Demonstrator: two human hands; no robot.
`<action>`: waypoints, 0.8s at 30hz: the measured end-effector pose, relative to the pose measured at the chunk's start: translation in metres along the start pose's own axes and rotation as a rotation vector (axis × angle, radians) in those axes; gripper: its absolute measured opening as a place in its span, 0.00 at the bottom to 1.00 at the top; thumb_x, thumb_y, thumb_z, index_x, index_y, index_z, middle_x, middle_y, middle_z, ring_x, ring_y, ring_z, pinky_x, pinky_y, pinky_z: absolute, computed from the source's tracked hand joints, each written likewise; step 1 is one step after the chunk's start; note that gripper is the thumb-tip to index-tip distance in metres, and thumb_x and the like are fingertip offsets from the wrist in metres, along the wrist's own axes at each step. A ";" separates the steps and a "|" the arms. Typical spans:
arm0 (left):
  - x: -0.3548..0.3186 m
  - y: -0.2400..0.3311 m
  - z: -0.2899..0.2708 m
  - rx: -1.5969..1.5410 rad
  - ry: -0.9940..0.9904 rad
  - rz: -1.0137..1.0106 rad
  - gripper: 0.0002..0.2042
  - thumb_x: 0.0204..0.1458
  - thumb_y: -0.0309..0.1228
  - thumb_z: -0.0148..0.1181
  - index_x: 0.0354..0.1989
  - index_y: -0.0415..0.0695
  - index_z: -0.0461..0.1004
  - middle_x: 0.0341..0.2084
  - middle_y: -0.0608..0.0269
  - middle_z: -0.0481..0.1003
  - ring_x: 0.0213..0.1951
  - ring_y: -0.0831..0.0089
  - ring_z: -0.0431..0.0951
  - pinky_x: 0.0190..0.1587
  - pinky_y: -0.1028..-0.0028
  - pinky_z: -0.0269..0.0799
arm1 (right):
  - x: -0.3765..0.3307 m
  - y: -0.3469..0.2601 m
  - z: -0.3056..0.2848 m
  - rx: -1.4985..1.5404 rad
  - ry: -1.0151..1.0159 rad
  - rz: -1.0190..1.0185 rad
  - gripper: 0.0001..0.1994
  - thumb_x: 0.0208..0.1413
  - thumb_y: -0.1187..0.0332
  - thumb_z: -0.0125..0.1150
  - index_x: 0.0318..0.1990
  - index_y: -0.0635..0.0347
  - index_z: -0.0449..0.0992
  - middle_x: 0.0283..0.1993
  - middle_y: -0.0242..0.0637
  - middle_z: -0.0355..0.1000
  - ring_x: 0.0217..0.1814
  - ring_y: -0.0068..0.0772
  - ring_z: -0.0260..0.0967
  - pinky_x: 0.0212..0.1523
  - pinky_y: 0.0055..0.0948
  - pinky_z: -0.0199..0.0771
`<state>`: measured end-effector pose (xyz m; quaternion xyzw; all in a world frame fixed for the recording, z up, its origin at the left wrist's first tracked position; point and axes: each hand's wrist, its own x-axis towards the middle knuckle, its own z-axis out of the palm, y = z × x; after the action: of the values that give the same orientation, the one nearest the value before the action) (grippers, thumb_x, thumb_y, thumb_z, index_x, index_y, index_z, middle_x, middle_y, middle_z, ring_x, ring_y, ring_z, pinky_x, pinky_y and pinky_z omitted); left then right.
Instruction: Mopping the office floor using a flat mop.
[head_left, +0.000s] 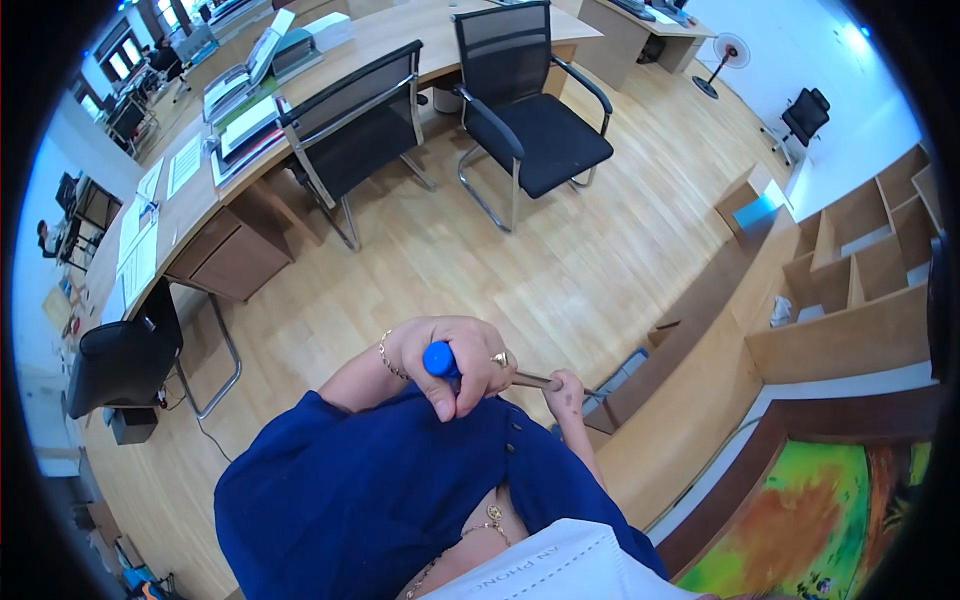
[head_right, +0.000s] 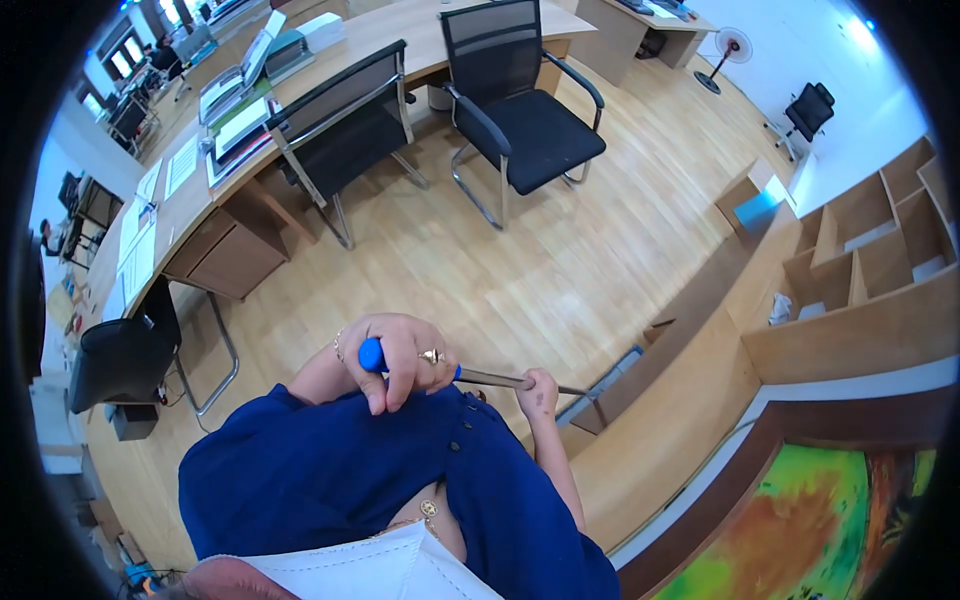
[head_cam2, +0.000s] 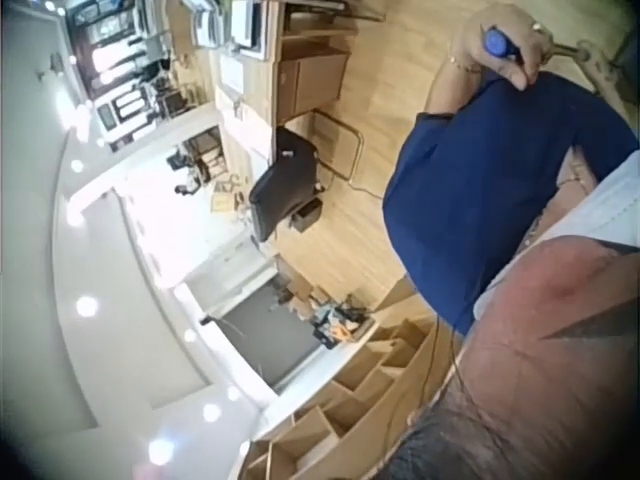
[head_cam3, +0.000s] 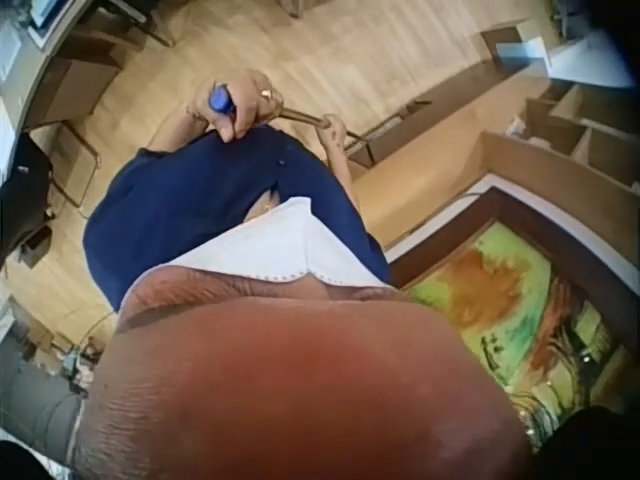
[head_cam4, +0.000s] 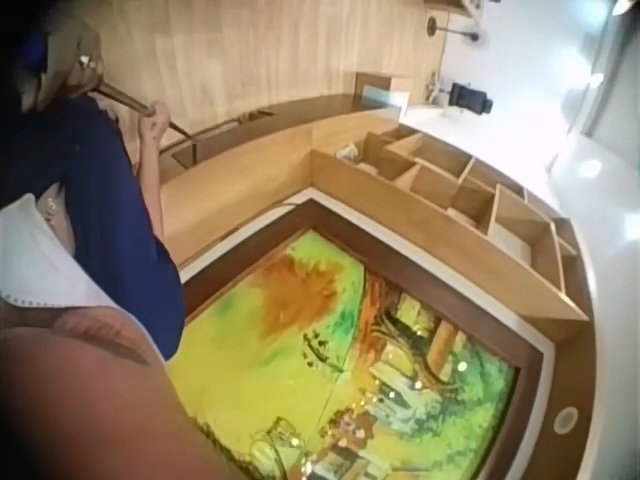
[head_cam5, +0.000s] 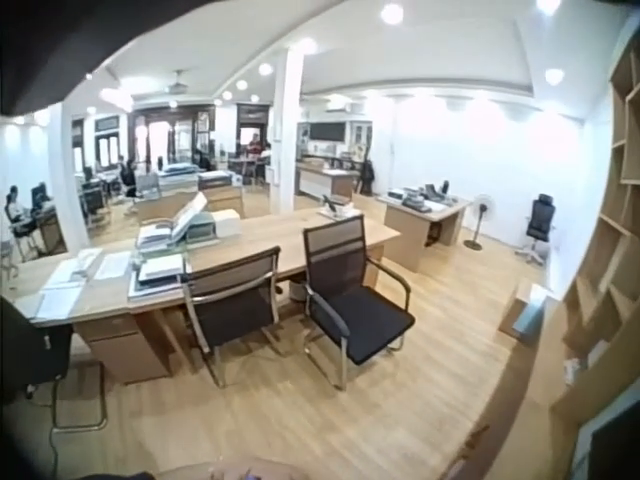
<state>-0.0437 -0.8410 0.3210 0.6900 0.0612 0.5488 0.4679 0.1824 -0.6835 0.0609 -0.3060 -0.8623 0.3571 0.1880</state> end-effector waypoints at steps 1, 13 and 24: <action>-0.003 0.005 0.001 0.004 -0.016 0.012 0.11 0.44 0.37 0.67 0.20 0.43 0.75 0.14 0.63 0.71 0.18 0.64 0.68 0.26 0.68 0.60 | 0.003 -0.005 0.003 0.000 -0.004 -0.009 0.02 0.39 0.73 0.55 0.20 0.61 0.73 0.25 0.47 0.69 0.30 0.50 0.69 0.30 0.38 0.70; -0.095 0.172 0.021 0.261 0.115 0.107 0.10 0.50 0.33 0.62 0.26 0.38 0.75 0.09 0.62 0.64 0.12 0.70 0.64 0.23 0.70 0.64 | 0.054 -0.160 0.134 0.062 -0.458 -0.369 0.10 0.38 0.66 0.61 0.16 0.60 0.67 0.19 0.46 0.65 0.24 0.52 0.65 0.25 0.41 0.64; -0.179 0.320 0.103 0.658 0.480 0.029 0.11 0.49 0.30 0.62 0.21 0.34 0.73 0.10 0.58 0.67 0.10 0.67 0.66 0.18 0.72 0.62 | 0.068 -0.342 0.291 0.238 -0.843 -0.734 0.10 0.37 0.67 0.61 0.15 0.57 0.65 0.19 0.46 0.64 0.23 0.51 0.65 0.23 0.41 0.63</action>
<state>-0.1675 -1.1854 0.4279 0.6560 0.3312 0.6519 0.1869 -0.1604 -0.9753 0.1215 0.2057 -0.8663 0.4544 -0.0272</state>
